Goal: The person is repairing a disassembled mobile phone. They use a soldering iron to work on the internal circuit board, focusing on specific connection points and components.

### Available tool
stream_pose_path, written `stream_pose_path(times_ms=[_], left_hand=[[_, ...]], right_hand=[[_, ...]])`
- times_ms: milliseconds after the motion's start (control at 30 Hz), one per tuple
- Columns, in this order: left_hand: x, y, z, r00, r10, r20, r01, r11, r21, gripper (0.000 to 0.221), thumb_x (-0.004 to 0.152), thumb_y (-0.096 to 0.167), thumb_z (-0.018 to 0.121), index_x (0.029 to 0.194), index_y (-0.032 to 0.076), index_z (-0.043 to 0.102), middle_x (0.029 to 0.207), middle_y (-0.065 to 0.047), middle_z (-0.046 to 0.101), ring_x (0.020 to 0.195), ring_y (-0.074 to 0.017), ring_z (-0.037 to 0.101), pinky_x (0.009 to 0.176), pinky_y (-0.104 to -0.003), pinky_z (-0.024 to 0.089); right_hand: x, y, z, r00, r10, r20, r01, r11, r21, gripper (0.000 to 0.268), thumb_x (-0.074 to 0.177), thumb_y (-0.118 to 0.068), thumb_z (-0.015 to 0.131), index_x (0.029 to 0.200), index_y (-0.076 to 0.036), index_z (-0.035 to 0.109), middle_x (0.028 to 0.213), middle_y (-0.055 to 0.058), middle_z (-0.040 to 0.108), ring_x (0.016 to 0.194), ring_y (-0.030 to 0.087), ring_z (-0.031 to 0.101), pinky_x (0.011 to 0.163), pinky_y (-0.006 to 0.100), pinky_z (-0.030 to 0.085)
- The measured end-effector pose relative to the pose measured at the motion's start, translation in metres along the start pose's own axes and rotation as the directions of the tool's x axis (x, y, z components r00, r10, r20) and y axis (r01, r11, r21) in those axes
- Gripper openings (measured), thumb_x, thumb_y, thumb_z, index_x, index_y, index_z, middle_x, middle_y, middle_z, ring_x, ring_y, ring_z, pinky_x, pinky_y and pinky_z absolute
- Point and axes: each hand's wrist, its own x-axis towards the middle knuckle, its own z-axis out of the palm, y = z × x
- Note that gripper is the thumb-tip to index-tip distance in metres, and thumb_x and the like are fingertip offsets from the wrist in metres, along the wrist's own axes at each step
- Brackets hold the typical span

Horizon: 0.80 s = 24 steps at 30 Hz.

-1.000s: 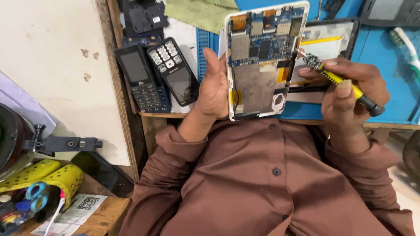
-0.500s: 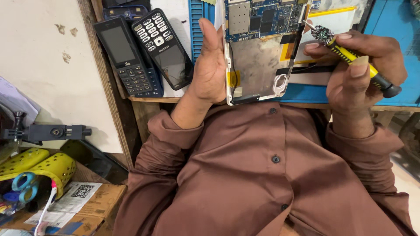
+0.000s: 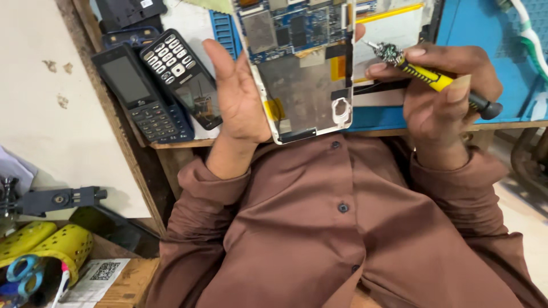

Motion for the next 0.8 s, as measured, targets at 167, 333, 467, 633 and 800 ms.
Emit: stream_pose_path(times_ms=[167,333,467,633,800], left_hand=[[0.004,0.003,0.004,0.998,0.001,0.070,0.004,0.998,-0.068,0.082,0.105,0.072,0.031,0.148,0.006,0.054,0.145,-0.010,0.064,0.130,-0.0232,0.063,0.116,-0.041,0.050],[0.003,-0.003,-0.010,0.966,0.209,-0.150,-0.192,0.974,0.118,0.065,0.120,0.052,0.032,0.140,-0.003,0.059,0.131,-0.008,0.068,0.117,-0.0163,0.063,0.112,-0.031,0.048],[0.001,-0.004,-0.018,0.971,0.195,-0.138,-0.184,0.979,0.087,0.066,0.121,0.053,0.031,0.137,-0.003,0.060,0.129,-0.008,0.068,0.117,-0.0155,0.064,0.111,-0.029,0.049],[0.000,-0.006,-0.025,0.966,0.207,-0.157,-0.186,0.973,0.140,0.065,0.120,0.052,0.031,0.138,-0.003,0.060,0.129,-0.008,0.068,0.116,-0.0145,0.063,0.111,-0.028,0.048],[0.000,-0.008,-0.028,0.968,0.207,-0.144,-0.192,0.975,0.109,0.064,0.121,0.051,0.031,0.141,-0.004,0.058,0.131,-0.007,0.067,0.117,-0.0132,0.063,0.113,-0.028,0.048]], right_hand=[[0.004,-0.028,0.009,0.992,-0.065,0.110,0.073,0.994,-0.077,0.052,0.117,-0.047,0.051,0.135,0.002,0.049,0.120,0.023,0.068,0.104,0.034,0.073,0.098,0.046,0.066],[0.009,-0.054,0.012,0.920,-0.071,0.386,0.241,0.878,-0.413,0.032,0.106,-0.024,0.055,0.131,-0.006,0.048,0.126,0.021,0.069,0.116,0.040,0.071,0.103,0.048,0.053],[0.002,-0.055,0.016,0.880,-0.026,0.474,0.342,0.726,-0.596,0.045,0.094,0.007,0.068,0.133,-0.008,0.052,0.129,0.016,0.071,0.117,0.038,0.065,0.101,0.049,0.051],[-0.011,-0.042,0.020,0.890,-0.042,0.454,0.341,0.722,-0.602,0.048,0.093,0.011,0.076,0.132,-0.009,0.055,0.132,0.015,0.070,0.115,0.036,0.058,0.098,0.045,0.053],[-0.016,-0.035,0.016,0.903,-0.006,0.431,0.279,0.769,-0.575,0.042,0.096,0.012,0.073,0.128,-0.010,0.056,0.133,0.013,0.071,0.119,0.033,0.059,0.099,0.040,0.055]])
